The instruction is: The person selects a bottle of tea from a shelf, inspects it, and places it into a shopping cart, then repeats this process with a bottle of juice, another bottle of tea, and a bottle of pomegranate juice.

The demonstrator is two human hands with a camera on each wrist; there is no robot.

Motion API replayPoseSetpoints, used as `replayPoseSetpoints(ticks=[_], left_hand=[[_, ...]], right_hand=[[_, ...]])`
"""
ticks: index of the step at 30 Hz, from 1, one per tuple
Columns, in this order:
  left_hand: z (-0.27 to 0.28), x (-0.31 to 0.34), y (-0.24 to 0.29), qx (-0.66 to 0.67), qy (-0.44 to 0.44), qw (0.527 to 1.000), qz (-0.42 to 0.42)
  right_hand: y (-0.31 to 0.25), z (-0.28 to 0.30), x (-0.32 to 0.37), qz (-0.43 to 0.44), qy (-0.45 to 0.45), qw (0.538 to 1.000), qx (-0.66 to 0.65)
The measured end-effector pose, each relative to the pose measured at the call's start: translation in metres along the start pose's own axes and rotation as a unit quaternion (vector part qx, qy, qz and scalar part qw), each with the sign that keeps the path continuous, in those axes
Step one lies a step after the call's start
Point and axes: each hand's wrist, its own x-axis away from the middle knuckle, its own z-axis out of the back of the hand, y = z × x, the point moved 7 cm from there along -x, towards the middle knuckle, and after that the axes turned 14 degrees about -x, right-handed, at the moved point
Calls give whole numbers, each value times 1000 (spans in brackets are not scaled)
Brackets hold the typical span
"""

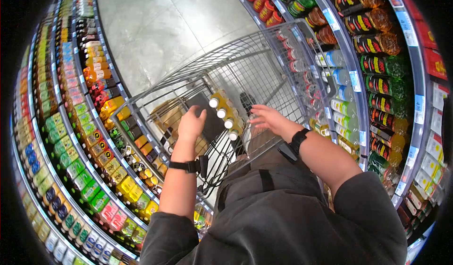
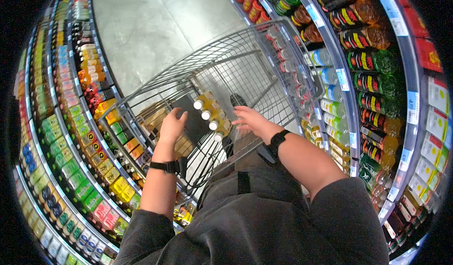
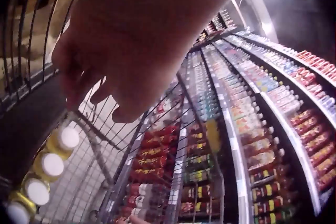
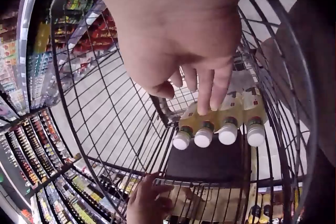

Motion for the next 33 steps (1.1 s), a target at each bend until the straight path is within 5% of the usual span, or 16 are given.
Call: replayPoseSetpoints(ticks=[14, 19, 26, 33], left_hand=[[101, 217, -151, 151, 266, 952, -22], [106, 263, -188, 282, 276, 916, -67], [80, 278, -181, 333, 265, 891, -155], [80, 277, -123, 254, 218, 916, -222]], right_hand=[[-2, -57, 120, 97, -41, 994, 33], [18, -52, 173, 164, -41, 986, 9], [91, 7, 249, 221, 18, 973, -64], [154, 65, 325, 280, 96, 946, -130]])
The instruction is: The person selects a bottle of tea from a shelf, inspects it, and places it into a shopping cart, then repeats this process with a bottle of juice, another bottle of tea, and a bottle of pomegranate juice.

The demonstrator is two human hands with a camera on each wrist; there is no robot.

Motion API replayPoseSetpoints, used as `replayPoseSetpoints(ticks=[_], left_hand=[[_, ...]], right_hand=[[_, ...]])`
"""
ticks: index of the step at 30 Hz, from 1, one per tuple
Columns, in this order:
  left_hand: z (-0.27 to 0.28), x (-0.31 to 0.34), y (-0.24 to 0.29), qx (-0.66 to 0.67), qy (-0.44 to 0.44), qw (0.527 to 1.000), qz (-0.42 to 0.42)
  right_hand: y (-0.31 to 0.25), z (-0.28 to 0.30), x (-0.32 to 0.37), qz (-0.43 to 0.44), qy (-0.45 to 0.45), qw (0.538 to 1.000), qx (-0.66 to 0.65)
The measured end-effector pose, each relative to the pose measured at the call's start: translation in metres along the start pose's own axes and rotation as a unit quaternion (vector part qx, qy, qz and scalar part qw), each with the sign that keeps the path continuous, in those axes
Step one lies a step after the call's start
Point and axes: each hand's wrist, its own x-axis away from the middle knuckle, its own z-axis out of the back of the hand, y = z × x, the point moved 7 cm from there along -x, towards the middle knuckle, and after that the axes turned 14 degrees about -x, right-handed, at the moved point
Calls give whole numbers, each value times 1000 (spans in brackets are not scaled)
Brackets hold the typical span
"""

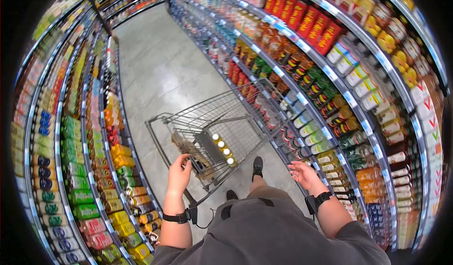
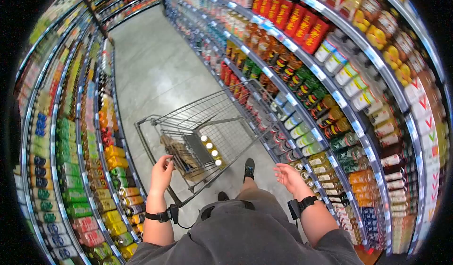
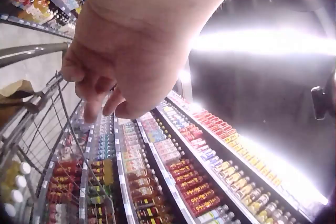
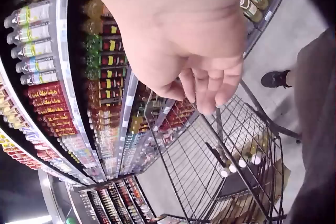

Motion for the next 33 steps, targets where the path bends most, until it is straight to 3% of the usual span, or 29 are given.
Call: replayPoseSetpoints(ticks=[7, 15, 21, 23, 25, 33], left_hand=[[-32, -21, 72, 10, -73, 994, -81], [-97, -29, 178, -54, -114, 975, -181], [-180, 16, 284, -84, -169, 941, -281], [-218, 34, 305, -78, -203, 936, -276], [-246, 62, 341, -60, -200, 914, -349], [-345, 156, 446, -44, -247, 883, -397]], right_hand=[[-14, 28, 65, 91, 19, 995, -24], [-14, 108, 135, 158, 63, 985, -35], [-5, 202, 208, 202, 123, 967, -100], [0, 237, 234, 218, 138, 958, -125], [7, 271, 258, 233, 152, 949, -148], [15, 384, 342, 284, 179, 923, -190]])
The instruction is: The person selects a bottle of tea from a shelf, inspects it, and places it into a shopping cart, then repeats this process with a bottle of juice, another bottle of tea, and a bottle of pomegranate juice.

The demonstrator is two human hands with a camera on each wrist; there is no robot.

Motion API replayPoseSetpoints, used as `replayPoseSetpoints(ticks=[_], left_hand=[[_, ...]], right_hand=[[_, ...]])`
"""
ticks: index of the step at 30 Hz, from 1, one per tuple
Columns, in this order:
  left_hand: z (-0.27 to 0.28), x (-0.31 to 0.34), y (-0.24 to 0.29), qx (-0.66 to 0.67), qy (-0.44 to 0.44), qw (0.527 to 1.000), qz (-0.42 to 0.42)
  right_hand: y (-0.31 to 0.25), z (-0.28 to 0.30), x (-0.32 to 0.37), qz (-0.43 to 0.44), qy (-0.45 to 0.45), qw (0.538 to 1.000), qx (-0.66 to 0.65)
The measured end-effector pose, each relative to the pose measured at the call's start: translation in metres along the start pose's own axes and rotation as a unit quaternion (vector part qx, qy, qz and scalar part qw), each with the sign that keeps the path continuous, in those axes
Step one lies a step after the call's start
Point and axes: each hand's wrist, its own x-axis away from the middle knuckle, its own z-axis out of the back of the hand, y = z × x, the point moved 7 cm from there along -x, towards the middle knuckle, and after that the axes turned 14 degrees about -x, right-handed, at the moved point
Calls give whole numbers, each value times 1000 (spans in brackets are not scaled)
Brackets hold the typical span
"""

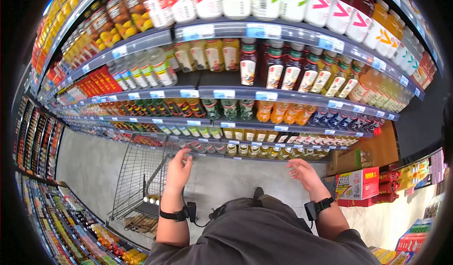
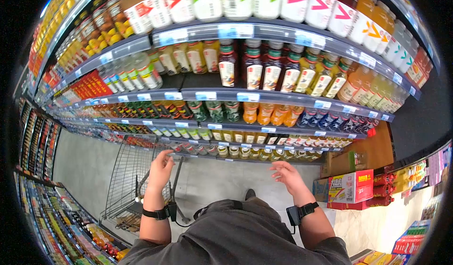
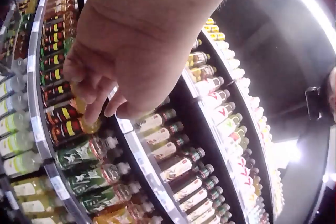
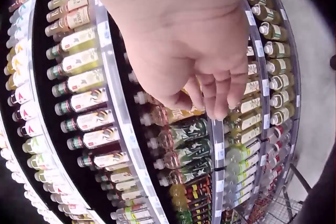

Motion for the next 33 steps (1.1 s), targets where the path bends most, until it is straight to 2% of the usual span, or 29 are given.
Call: replayPoseSetpoints(ticks=[4, 5, 8, 13, 18, 24, 26, 28, 29, 30, 32, 33], left_hand=[[-37, -20, 59, -8, -6, 999, -44], [-43, -22, 72, -19, -17, 999, -30], [-64, -28, 89, -5, -23, 999, -44], [-70, -36, 108, -19, -31, 999, -32], [-57, -50, 124, -29, -27, 999, -24], [-39, -79, 163, -24, 22, 996, -79], [-34, -96, 173, 6, 46, 994, -95], [-30, -114, 183, -3, 51, 992, -115], [-29, -125, 186, 8, 58, 990, -130], [-27, -136, 189, 19, 64, 987, -145], [-22, -160, 197, 42, 53, 987, -143], [-22, -173, 199, 57, 47, 986, -150]], right_hand=[[-43, 31, 5, 31, 5, 999, 21], [-51, 37, 4, 35, -6, 999, 30], [-68, 49, -1, 39, -29, 998, 50], [-91, 34, -10, 40, -60, 993, 93], [-115, -18, -26, 68, -150, 974, 154], [-156, -99, -33, 70, -212, 960, 171], [-161, -116, -42, 84, -238, 955, 159], [-173, -141, -48, 132, -289, 928, 196], [-178, -149, -53, 111, -278, 918, 259], [-187, -161, -54, 112, -274, 919, 260], [-208, -187, -56, 187, -272, 902, 277], [-213, -194, -62, 184, -282, 900, 278]])
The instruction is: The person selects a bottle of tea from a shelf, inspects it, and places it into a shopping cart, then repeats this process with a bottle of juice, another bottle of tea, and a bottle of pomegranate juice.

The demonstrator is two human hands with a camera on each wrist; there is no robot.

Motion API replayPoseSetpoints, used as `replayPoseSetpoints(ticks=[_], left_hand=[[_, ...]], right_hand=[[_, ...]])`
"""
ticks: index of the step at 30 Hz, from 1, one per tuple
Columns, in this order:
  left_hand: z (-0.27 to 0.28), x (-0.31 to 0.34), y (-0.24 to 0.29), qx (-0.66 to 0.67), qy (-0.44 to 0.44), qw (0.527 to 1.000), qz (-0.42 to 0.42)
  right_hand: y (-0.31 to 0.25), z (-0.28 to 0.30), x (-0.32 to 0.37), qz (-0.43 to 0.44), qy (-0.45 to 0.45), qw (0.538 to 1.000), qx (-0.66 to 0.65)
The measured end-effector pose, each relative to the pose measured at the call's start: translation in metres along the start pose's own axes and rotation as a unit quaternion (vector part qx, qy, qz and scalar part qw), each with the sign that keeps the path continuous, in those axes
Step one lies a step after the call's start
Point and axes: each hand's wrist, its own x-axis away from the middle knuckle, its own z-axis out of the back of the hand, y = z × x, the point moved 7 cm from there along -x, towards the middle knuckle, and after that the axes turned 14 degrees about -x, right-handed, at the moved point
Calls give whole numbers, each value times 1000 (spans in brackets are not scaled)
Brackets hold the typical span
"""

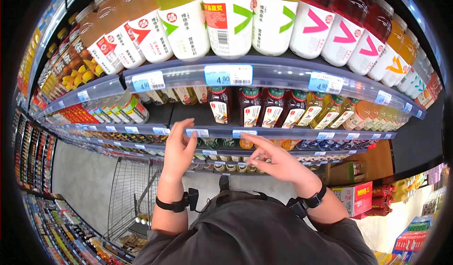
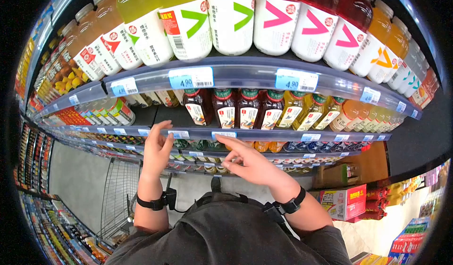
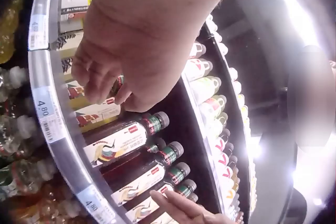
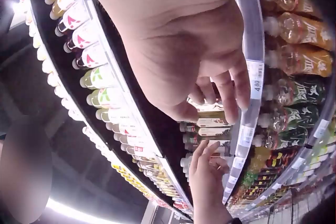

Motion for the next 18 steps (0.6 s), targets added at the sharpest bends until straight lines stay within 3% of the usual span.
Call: replayPoseSetpoints(ticks=[4, 8, 15, 18], left_hand=[[-5, -45, 7, 48, -2, 998, -49], [-22, -77, -3, 74, -56, 995, -35], [-43, -104, 1, 97, -139, 981, -93], [-45, -107, 6, 98, -122, 980, -119]], right_hand=[[-27, -8, -32, 28, -51, 998, 10], [-48, -9, -55, 64, -58, 996, 30], [-48, -1, -74, 84, -39, 995, 48], [-48, 1, -79, 79, -45, 996, 26]])
